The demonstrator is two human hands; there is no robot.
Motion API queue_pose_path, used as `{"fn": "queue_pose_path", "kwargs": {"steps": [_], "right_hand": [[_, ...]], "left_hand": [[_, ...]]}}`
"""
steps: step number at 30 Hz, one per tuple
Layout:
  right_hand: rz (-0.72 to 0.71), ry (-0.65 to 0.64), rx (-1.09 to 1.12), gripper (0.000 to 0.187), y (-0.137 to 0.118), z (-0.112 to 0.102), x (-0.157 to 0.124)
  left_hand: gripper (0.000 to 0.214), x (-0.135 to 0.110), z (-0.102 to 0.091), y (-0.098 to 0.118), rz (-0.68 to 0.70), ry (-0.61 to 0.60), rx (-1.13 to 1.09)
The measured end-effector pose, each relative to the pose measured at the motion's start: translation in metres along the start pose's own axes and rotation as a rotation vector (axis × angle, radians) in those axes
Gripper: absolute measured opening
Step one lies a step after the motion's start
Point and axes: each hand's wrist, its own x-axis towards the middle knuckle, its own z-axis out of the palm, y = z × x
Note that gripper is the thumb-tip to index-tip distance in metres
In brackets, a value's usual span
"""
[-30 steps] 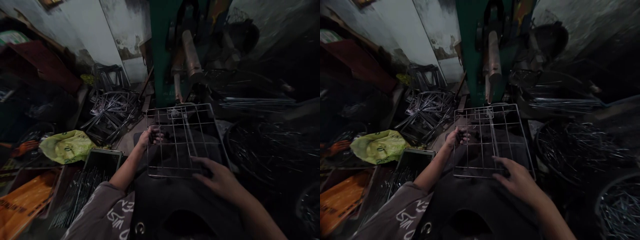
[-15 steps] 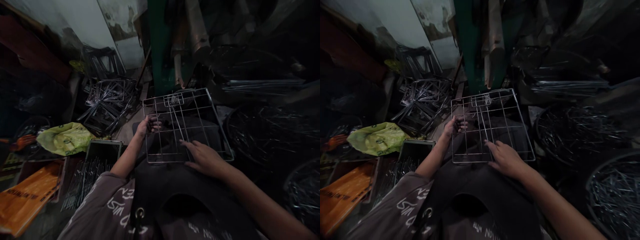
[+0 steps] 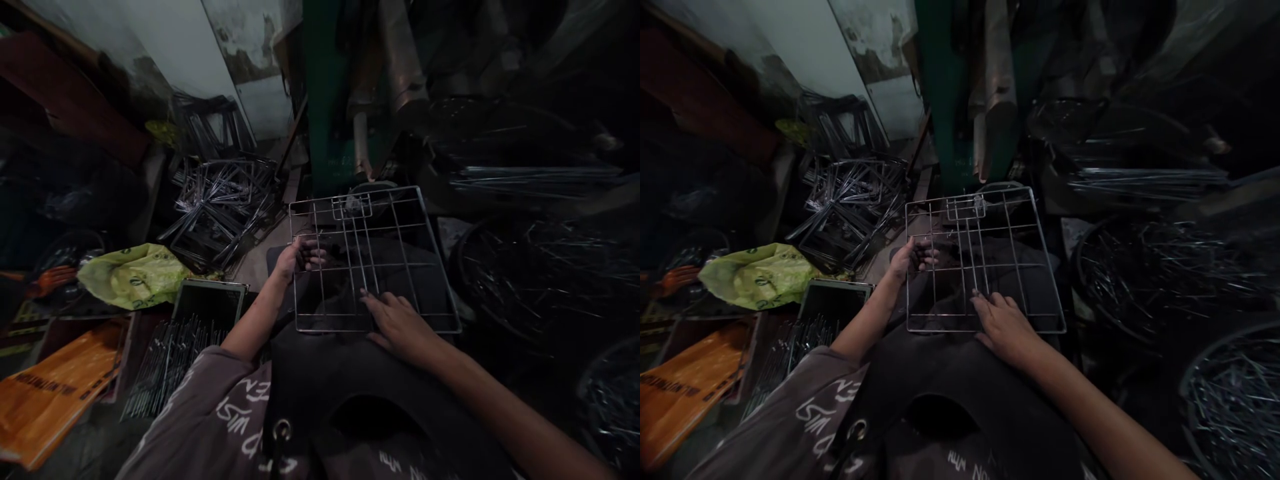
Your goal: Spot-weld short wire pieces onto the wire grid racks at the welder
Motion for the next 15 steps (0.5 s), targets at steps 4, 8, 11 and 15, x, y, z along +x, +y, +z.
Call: {"fn": "queue_pose_path", "kwargs": {"steps": [4, 8, 11, 15], "right_hand": [[-0.021, -0.028, -0.038, 0.059, -0.0026, 0.0027, -0.002], [-0.048, -0.054, -0.07, 0.055, -0.0028, 0.0017, -0.002], [-0.068, -0.044, -0.058, 0.053, 0.0002, 0.0015, -0.0021], [-0.103, -0.024, -0.01, 0.055, 0.0058, 0.0032, -0.0023]], "left_hand": [[0.051, -0.002, 0.0012, -0.0014, -0.009, 0.018, 0.009], [0.051, 0.0005, -0.0035, -0.0047, -0.017, 0.016, -0.002], [0.052, 0.0019, -0.0064, -0.0065, -0.012, 0.004, -0.012], [0.051, 0.0001, -0.0033, -0.0041, 0.002, -0.008, 0.01]]}}
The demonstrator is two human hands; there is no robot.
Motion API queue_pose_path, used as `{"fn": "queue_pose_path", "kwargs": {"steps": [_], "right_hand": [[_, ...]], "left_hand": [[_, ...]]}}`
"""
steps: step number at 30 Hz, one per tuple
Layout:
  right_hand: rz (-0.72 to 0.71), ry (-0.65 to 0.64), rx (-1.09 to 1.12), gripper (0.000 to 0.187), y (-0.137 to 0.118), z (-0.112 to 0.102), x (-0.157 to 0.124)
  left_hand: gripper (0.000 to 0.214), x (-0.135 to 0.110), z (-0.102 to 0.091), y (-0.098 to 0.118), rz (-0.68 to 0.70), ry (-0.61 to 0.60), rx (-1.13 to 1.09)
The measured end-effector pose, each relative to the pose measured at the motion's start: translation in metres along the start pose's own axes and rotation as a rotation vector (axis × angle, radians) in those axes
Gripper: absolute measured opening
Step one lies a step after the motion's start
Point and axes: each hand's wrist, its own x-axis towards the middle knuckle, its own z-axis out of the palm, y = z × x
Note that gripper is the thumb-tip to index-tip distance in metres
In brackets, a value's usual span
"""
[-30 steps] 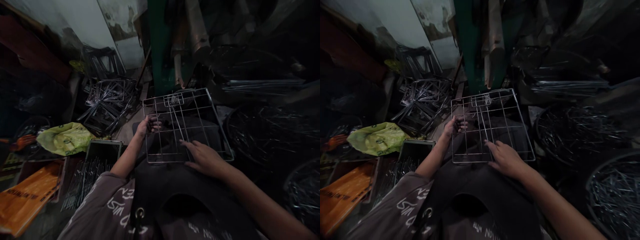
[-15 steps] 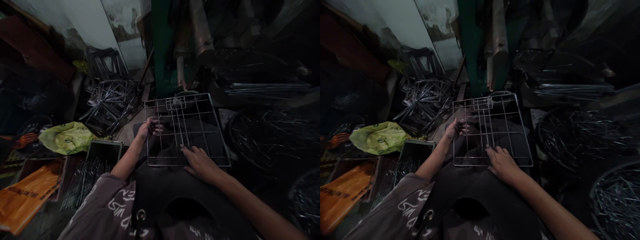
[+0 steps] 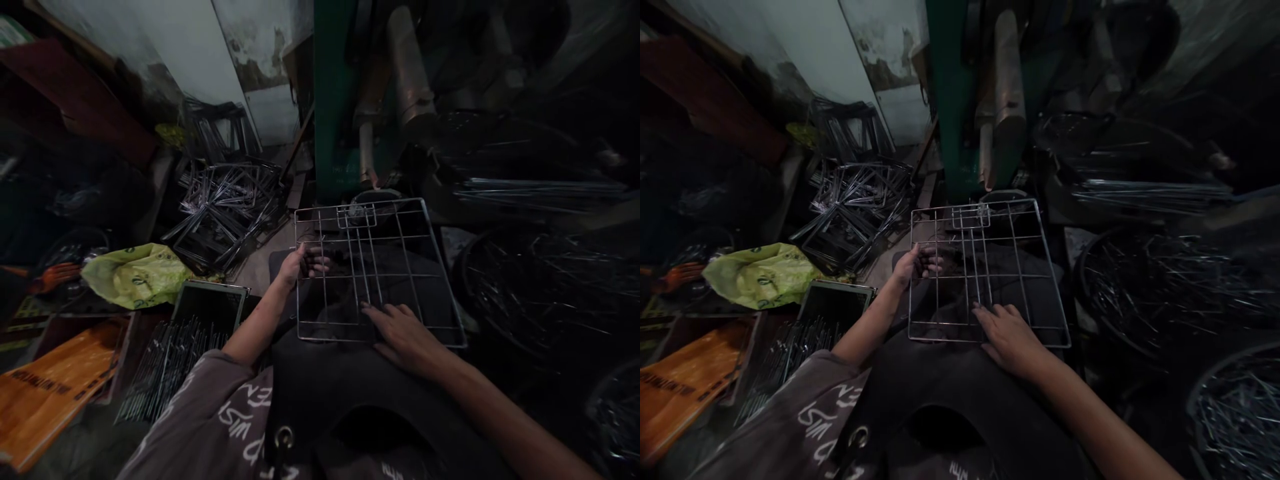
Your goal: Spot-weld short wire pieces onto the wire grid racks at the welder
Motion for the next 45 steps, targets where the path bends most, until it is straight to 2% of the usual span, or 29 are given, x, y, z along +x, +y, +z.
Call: {"fn": "queue_pose_path", "kwargs": {"steps": [8, 21, 32, 45], "right_hand": [[-0.027, 0.067, 0.035, 0.054, 0.001, 0.001, -0.004], [-0.01, 0.163, 0.018, 0.056, 0.01, -0.011, -0.006], [0.049, 0.125, -0.005, 0.06, 0.039, -0.028, 0.016], [0.077, 0.093, -0.026, 0.059, 0.052, -0.031, 0.022]], "left_hand": [[0.051, -0.002, 0.008, 0.009, 0.025, -0.032, 0.027], [0.048, 0.009, 0.03, 0.028, 0.061, -0.109, 0.031], [0.048, 0.038, 0.04, 0.049, 0.152, -0.127, 0.047], [0.049, 0.05, 0.045, 0.053, 0.155, -0.113, 0.041]]}}
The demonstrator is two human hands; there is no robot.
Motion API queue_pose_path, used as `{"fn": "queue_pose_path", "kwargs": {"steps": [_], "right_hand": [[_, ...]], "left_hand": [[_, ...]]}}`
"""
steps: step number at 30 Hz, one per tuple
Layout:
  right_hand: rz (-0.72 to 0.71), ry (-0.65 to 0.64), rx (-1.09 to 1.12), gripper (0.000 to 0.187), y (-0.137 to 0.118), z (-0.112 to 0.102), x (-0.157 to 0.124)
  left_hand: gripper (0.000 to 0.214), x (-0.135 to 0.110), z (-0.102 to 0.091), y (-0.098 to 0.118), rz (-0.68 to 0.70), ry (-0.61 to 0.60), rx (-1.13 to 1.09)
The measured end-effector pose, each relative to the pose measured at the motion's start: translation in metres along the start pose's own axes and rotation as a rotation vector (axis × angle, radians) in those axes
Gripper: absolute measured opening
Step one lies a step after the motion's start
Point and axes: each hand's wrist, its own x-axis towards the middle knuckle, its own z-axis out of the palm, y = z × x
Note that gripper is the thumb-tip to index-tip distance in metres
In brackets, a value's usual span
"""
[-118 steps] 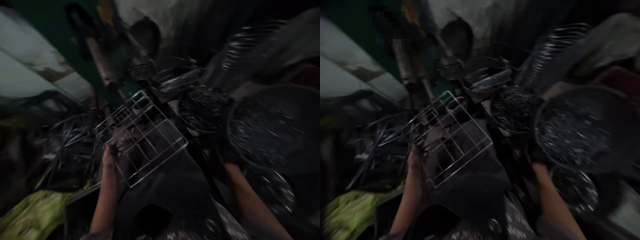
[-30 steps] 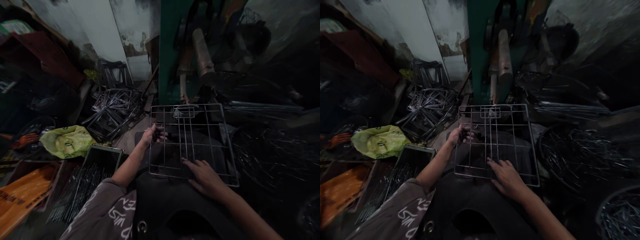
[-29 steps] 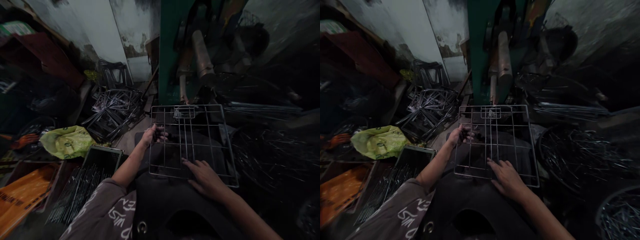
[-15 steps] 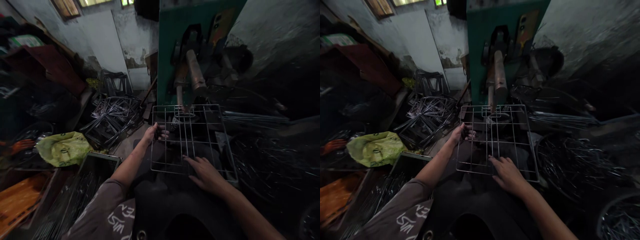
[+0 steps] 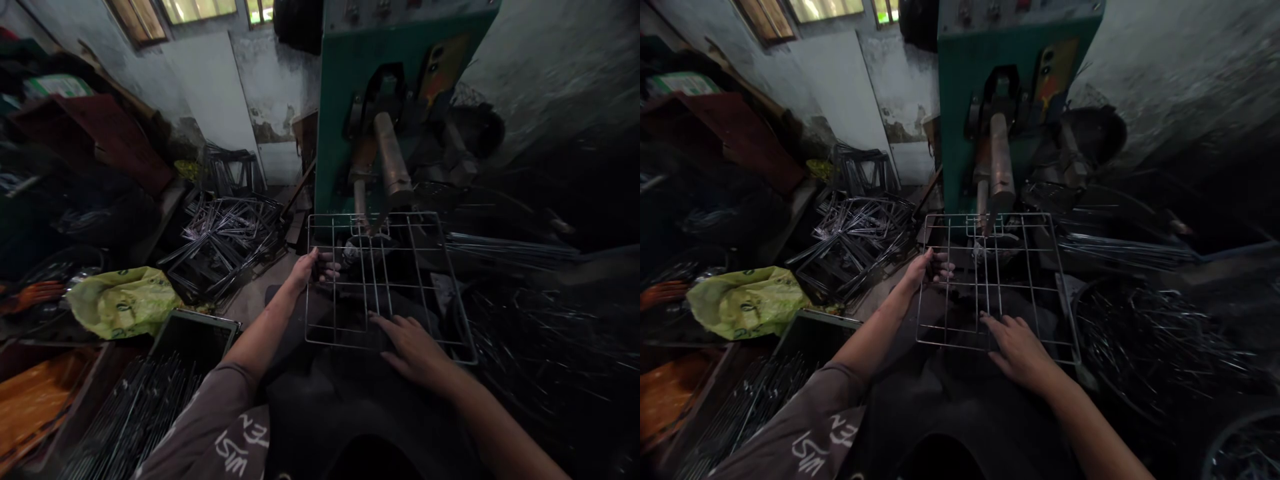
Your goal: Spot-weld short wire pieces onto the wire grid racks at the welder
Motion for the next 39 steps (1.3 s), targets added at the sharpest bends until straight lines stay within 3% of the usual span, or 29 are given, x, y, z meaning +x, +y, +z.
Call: {"fn": "queue_pose_path", "kwargs": {"steps": [12, 19, 23, 28, 32, 39], "right_hand": [[0.027, 0.022, 0.063, 0.064, 0.003, 0.0, 0.0], [0.083, 0.117, 0.088, 0.065, 0.006, -0.009, -0.01], [0.083, 0.169, 0.048, 0.048, 0.024, -0.027, -0.01], [0.103, 0.145, 0.022, 0.024, 0.057, -0.055, 0.019], [0.1, 0.078, 0.053, 0.026, 0.08, -0.07, 0.051], [0.124, 0.116, 0.106, 0.037, 0.111, -0.082, 0.095]], "left_hand": [[0.048, 0.004, 0.001, 0.0, -0.006, -0.008, 0.025], [0.049, 0.003, 0.0, -0.001, 0.019, 0.005, -0.012], [0.051, 0.011, -0.003, 0.005, 0.021, 0.073, -0.061], [0.052, 0.028, -0.002, 0.021, 0.076, 0.125, -0.113], [0.052, 0.042, -0.002, 0.036, 0.135, 0.137, -0.095], [0.054, 0.07, -0.01, 0.061, 0.186, 0.188, -0.1]]}}
